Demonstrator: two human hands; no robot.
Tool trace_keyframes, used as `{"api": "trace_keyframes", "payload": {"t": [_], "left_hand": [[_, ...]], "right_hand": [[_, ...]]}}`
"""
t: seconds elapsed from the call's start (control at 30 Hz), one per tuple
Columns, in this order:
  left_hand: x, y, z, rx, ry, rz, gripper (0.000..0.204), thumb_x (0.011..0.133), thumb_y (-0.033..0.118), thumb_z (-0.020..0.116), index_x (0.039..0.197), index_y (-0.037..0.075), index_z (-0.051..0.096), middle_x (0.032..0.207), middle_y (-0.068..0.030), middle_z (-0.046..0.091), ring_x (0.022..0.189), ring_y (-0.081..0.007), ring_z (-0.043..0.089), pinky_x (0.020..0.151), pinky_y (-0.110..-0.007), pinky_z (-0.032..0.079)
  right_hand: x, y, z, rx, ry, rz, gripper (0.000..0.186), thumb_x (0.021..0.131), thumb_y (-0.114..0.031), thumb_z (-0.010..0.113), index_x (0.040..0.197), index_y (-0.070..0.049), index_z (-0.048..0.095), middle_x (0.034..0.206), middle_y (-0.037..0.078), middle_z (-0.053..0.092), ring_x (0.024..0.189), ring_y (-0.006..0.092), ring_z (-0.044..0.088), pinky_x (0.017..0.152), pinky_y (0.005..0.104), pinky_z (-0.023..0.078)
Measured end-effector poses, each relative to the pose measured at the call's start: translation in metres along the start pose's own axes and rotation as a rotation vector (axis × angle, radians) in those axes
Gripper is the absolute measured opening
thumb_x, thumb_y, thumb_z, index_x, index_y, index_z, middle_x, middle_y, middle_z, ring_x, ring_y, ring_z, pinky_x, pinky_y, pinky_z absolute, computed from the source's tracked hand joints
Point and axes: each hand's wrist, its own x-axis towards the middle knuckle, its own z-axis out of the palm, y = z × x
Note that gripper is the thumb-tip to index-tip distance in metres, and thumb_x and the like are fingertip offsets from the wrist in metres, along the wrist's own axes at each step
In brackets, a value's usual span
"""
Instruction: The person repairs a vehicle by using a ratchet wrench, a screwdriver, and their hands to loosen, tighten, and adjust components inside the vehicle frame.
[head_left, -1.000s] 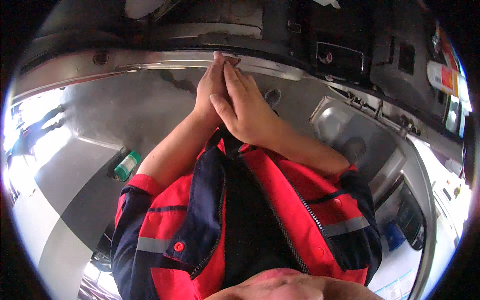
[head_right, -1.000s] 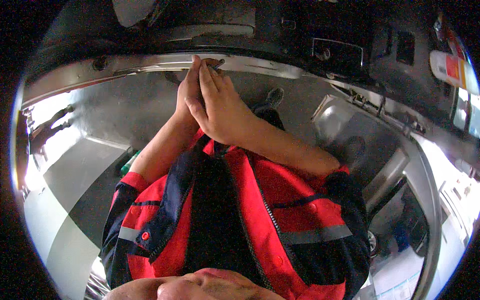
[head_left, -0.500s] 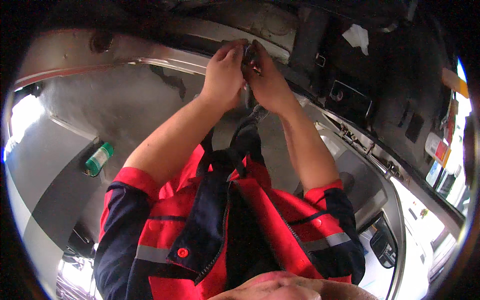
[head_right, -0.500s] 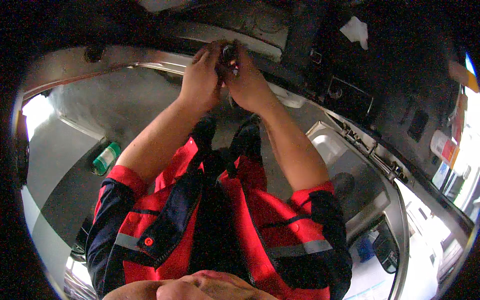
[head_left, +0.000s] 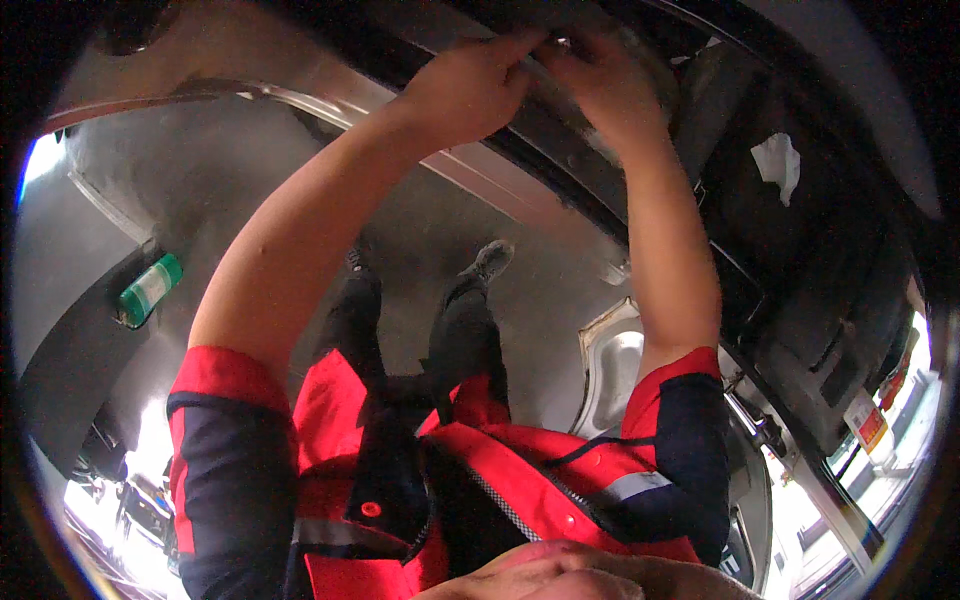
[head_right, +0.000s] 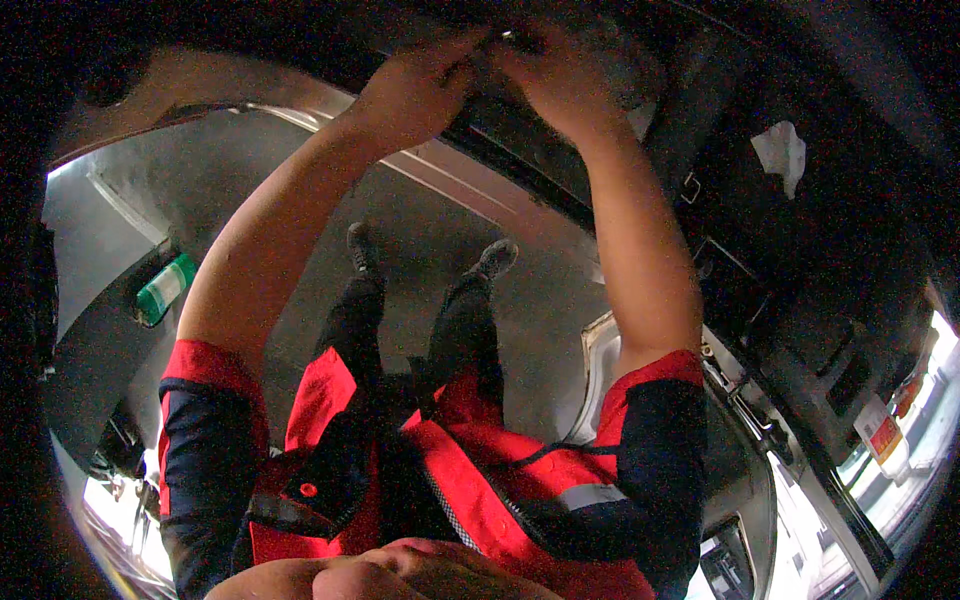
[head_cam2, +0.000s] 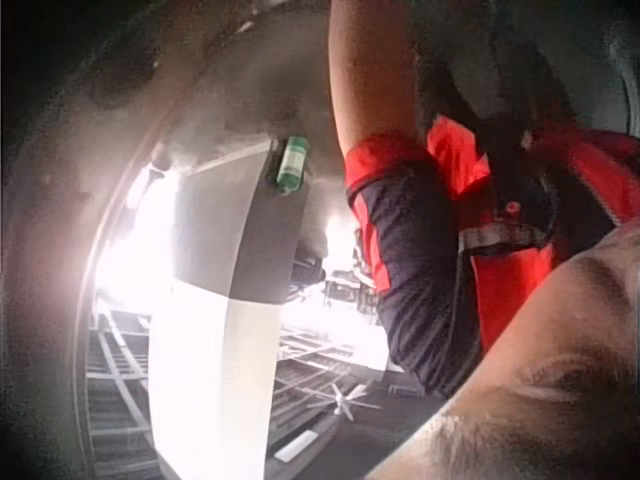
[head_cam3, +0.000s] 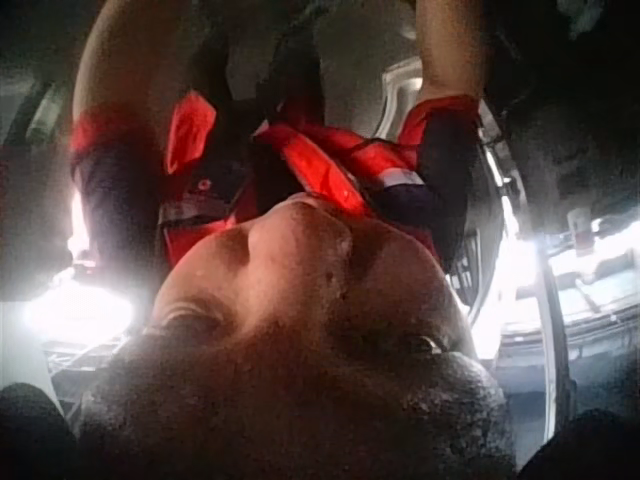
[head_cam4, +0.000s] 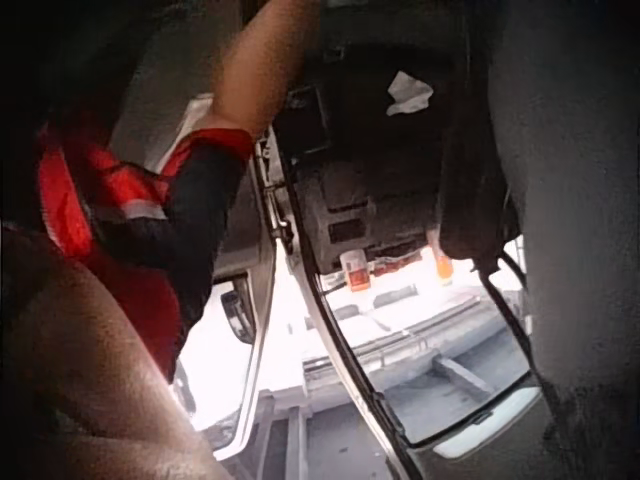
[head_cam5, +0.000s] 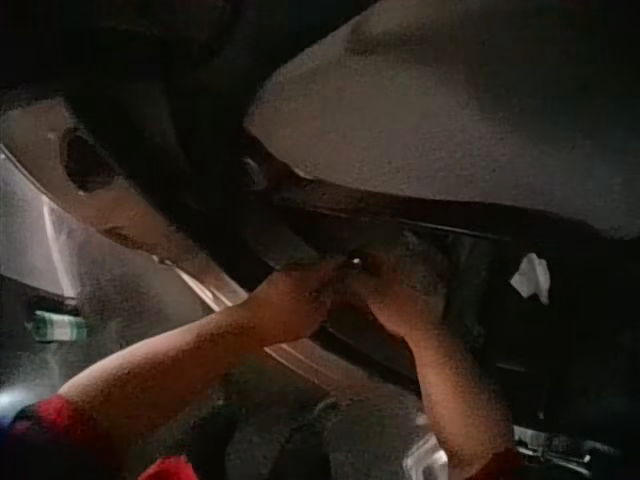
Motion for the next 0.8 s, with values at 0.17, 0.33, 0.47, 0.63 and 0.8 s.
{"api": "trace_keyframes", "payload": {"t": [0.17, 0.33, 0.47, 0.63, 0.8], "left_hand": [[-0.002, -0.038, 0.003, 0.452, -0.088, -0.001, 0.029, 0.089, 0.022, 0.051, 0.115, 0.012, 0.06, 0.096, -0.0196, 0.066, 0.08, -0.0393, 0.065, 0.07, -0.048, 0.055], [-0.006, -0.041, 0.022, 0.504, 0.188, 0.24, 0.012, 0.075, 0.018, 0.059, 0.085, 0.013, 0.062, 0.081, -0.0074, 0.064, 0.074, -0.0264, 0.065, 0.058, -0.04, 0.055], [-0.006, -0.043, 0.018, 0.515, 0.187, 0.214, 0.006, 0.074, 0.017, 0.058, 0.079, 0.014, 0.061, 0.077, -0.0053, 0.061, 0.07, -0.0262, 0.064, 0.056, -0.039, 0.054], [-0.007, -0.043, 0.013, 0.469, 0.242, 0.257, 0.006, 0.072, 0.017, 0.059, 0.076, 0.014, 0.06, 0.075, -0.0047, 0.061, 0.068, -0.0256, 0.064, 0.055, -0.038, 0.054], [-0.004, -0.049, 0.015, 0.414, 0.255, 0.282, 0.009, 0.078, 0.022, 0.06, 0.084, 0.015, 0.063, 0.08, -0.0093, 0.065, 0.064, -0.0304, 0.064, 0.053, -0.042, 0.054]], "right_hand": [[0.044, 0.004, -0.009, -0.346, 0.104, -0.2, 0.034, 0.084, -0.031, 0.057, 0.107, -0.007, 0.065, 0.097, 0.012, 0.068, 0.09, 0.0224, 0.063, 0.08, 0.0367, 0.047], [0.105, 0.015, -0.021, -0.636, 0.074, -0.324, 0.034, 0.084, -0.029, 0.057, 0.108, -0.007, 0.065, 0.098, 0.013, 0.067, 0.091, 0.0238, 0.062, 0.08, 0.0371, 0.047], [0.143, 0.031, -0.009, -0.781, 0.021, -0.389, 0.034, 0.084, -0.028, 0.056, 0.108, -0.006, 0.064, 0.099, 0.013, 0.067, 0.092, 0.0249, 0.062, 0.081, 0.0375, 0.047], [0.155, 0.044, 0.007, -0.854, -0.013, -0.432, 0.034, 0.083, -0.026, 0.055, 0.109, -0.006, 0.064, 0.1, 0.014, 0.067, 0.093, 0.0262, 0.062, 0.082, 0.038, 0.048], [0.158, 0.051, 0.007, -0.902, -0.032, -0.438, 0.034, 0.083, -0.024, 0.055, 0.11, -0.006, 0.063, 0.101, 0.015, 0.066, 0.094, 0.0276, 0.062, 0.082, 0.0385, 0.048]]}}
